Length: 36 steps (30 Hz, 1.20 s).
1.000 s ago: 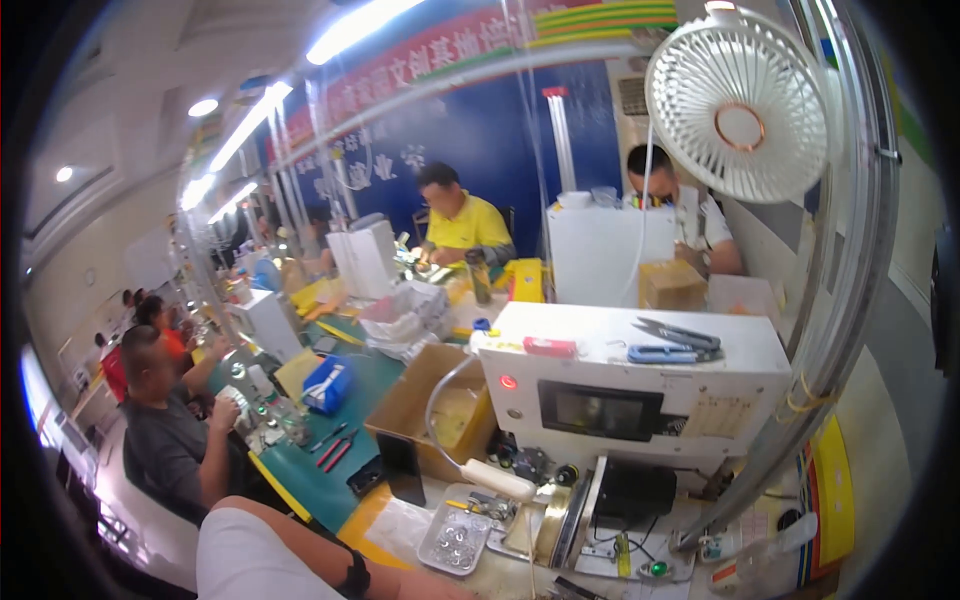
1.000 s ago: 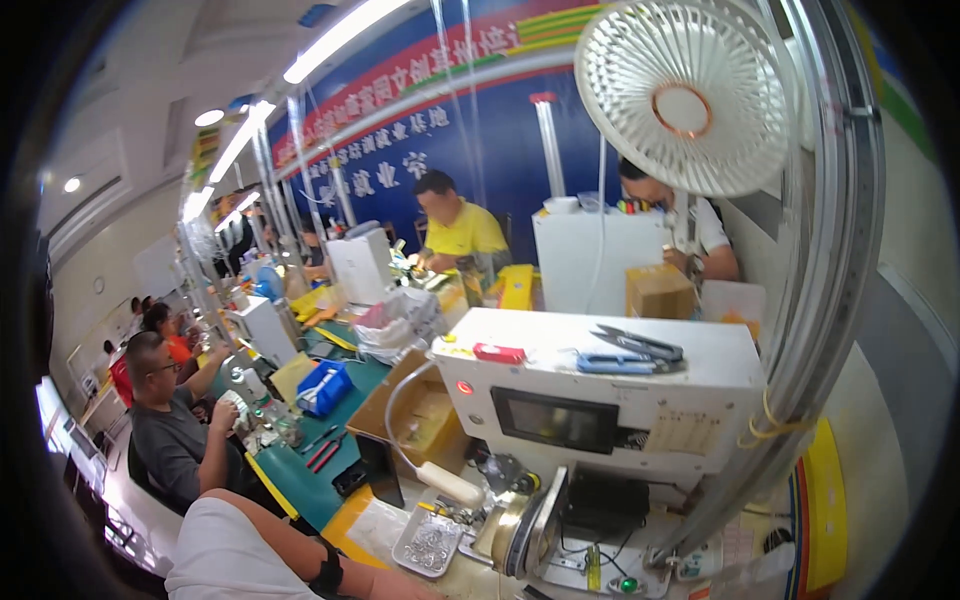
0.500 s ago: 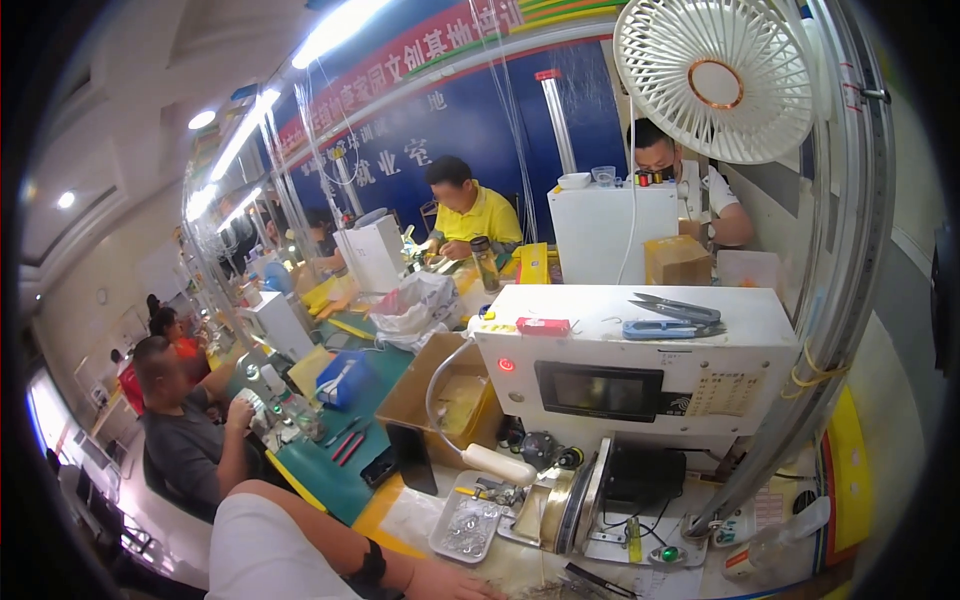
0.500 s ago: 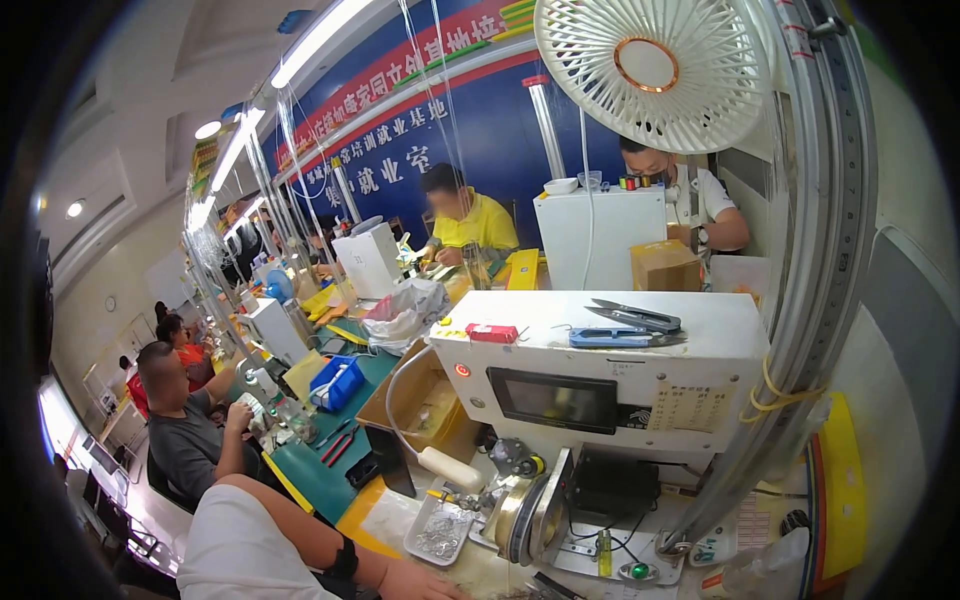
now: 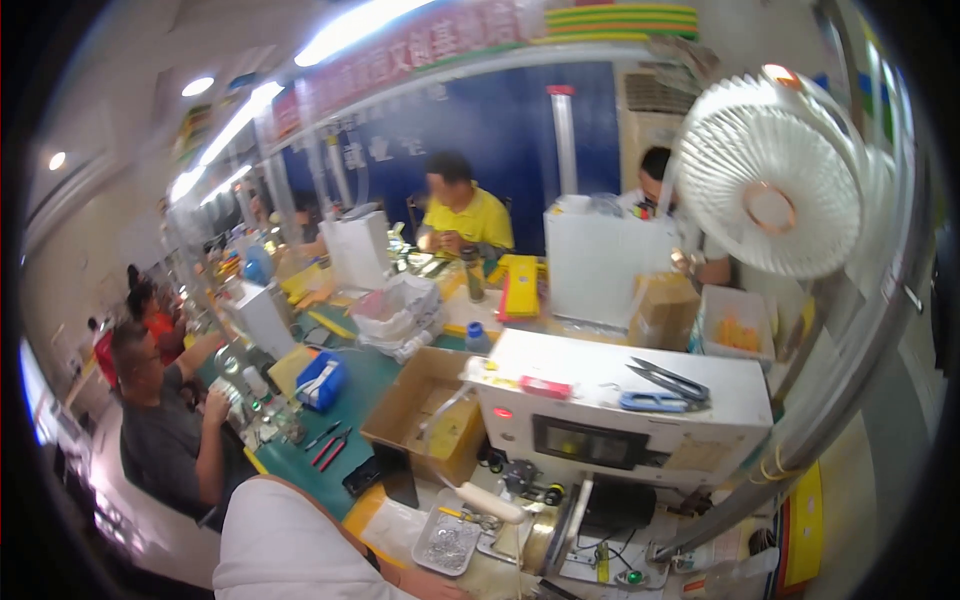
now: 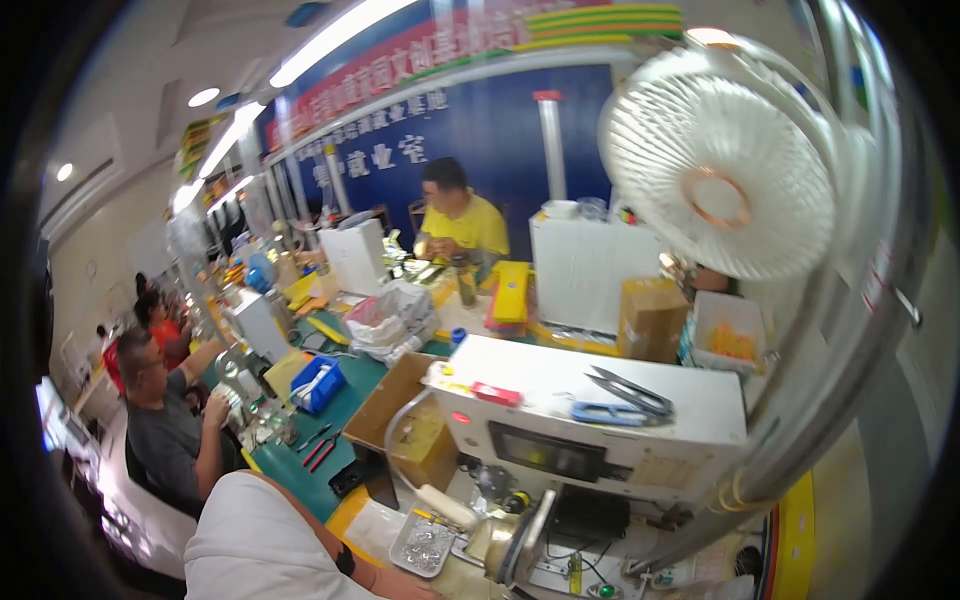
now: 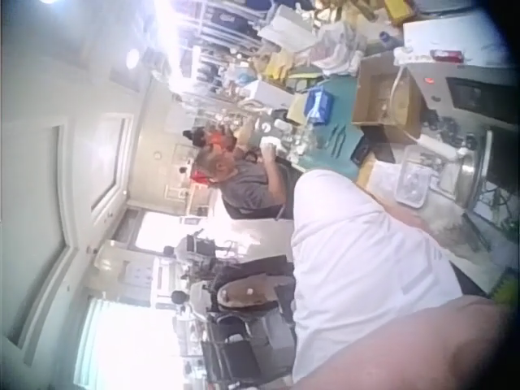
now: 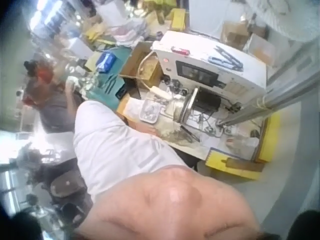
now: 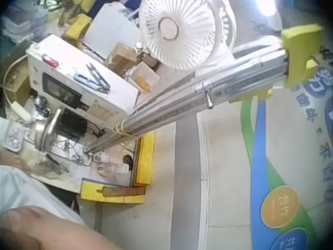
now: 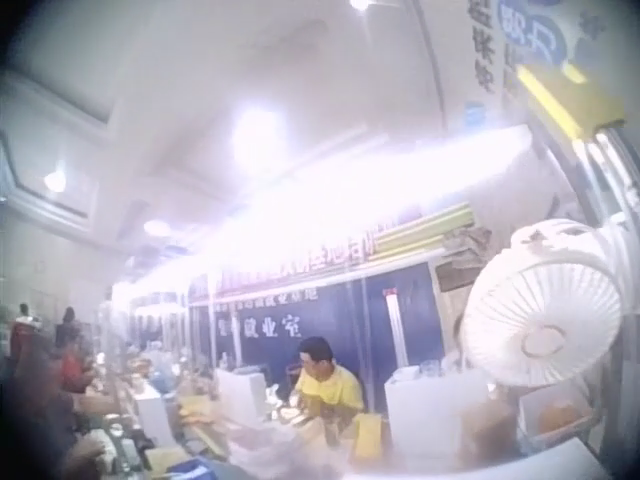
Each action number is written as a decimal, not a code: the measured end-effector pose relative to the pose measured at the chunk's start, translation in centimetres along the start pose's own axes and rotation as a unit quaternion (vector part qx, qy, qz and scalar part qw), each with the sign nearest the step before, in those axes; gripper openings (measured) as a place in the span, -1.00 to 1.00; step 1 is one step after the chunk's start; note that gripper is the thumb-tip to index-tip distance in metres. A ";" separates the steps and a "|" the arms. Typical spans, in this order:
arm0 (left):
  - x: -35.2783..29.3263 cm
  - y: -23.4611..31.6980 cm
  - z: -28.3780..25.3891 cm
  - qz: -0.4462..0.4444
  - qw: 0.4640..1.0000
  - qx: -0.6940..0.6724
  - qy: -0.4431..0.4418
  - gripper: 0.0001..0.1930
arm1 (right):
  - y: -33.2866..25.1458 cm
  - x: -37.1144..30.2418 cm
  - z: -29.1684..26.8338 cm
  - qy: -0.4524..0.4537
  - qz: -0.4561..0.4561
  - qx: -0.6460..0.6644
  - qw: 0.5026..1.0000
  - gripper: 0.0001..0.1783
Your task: Assembling and inspecting small components using a bench-mounted machine and manual tools like tweezers and a syringe.
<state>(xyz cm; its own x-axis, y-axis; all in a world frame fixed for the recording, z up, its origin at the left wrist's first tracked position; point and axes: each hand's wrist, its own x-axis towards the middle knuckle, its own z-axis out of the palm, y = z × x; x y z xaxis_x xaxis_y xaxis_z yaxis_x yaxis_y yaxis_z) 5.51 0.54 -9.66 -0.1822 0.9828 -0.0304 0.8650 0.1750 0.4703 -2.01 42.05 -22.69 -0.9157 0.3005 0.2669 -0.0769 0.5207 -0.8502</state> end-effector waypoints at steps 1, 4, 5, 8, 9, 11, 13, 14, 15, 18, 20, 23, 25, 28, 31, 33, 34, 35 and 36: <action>0.6 0.3 -1.0 0.008 1.000 0.008 0.015 -0.70 | -0.6 0.8 0.3 -0.001 -0.014 0.003 1.000 -0.50; 0.3 2.0 -1.5 0.012 0.997 0.023 0.068 -0.71 | -1.4 1.0 2.6 -0.031 -0.057 0.017 0.998 -0.50; 0.0 2.4 -1.7 0.024 0.996 0.021 0.078 -0.72 | -0.9 -0.1 2.5 -0.035 -0.060 0.015 0.997 -0.50; -1.3 4.7 -0.3 0.044 0.993 0.016 0.113 -0.72 | -1.8 -3.8 3.0 -0.058 -0.069 0.019 0.996 -0.50; -1.3 5.0 -0.7 0.030 0.995 0.021 0.097 -0.73 | -2.2 -5.4 2.5 -0.065 -0.069 0.018 0.995 -0.51; -1.2 4.6 0.2 0.021 0.994 0.029 0.106 -0.75 | -3.0 -8.3 1.4 -0.070 -0.070 0.016 0.995 -0.51; -1.5 4.0 1.2 0.027 0.989 0.044 0.142 -0.78 | -3.9 -9.6 0.6 -0.064 -0.078 0.013 0.995 -0.51; -1.6 4.0 1.3 0.031 0.987 0.046 0.148 -0.78 | -4.2 -10.2 0.2 -0.059 -0.081 0.010 0.995 -0.51; -1.7 4.1 1.4 0.032 0.985 0.067 0.153 -0.79 | -4.6 -10.6 -0.2 -0.053 -0.086 0.009 0.995 -0.51; -2.1 5.1 2.1 0.036 0.978 0.102 0.179 -0.81 | -5.5 -11.2 -1.4 -0.038 -0.104 0.005 0.994 -0.51; -2.5 6.2 2.9 0.019 0.974 0.102 0.201 -0.79 | -6.2 -11.1 -2.0 -0.029 -0.118 0.005 0.993 -0.51; -3.4 8.3 4.1 0.044 0.963 0.139 0.228 -0.72 | -6.8 -10.8 -2.6 -0.020 -0.132 0.006 0.991 -0.52; -5.1 9.1 4.8 0.004 0.972 0.114 0.206 -0.69 | -6.8 -11.2 -3.2 -0.017 -0.133 0.004 0.991 -0.52; -8.2 10.3 4.9 -0.101 0.974 0.104 0.176 -0.63 | -6.3 -12.6 -4.5 -0.012 -0.122 -0.006 0.992 -0.52; -11.4 12.5 5.4 -0.179 0.970 0.077 0.143 -0.70 | -5.0 -14.9 -8.2 -0.008 -0.101 -0.037 0.994 -0.52; -13.4 14.1 5.8 -0.209 0.969 0.060 0.117 -0.77 | -3.9 -17.0 -11.8 -0.004 -0.083 -0.063 0.995 -0.52; -14.0 14.9 6.2 -0.215 0.969 0.052 0.112 -0.80 | -3.5 -18.0 -13.4 -0.002 -0.074 -0.075 0.994 -0.52; -14.2 15.4 6.6 -0.205 0.971 0.040 0.114 -0.80 | -3.2 -18.9 -14.6 0.002 -0.067 -0.086 0.994 -0.53; -14.2 15.7 6.7 -0.236 0.970 0.018 0.063 -0.81 | -3.1 -19.6 -15.5 0.008 -0.060 -0.093 0.994 -0.53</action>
<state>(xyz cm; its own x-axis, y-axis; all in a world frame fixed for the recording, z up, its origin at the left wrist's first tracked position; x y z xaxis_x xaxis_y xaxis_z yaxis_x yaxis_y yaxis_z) 24.86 -10.25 -7.78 -0.6153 0.7782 -0.1258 0.6867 0.6074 0.3994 22.28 46.95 -18.24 -0.8980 0.2382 0.3700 -0.1100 0.6926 -0.7129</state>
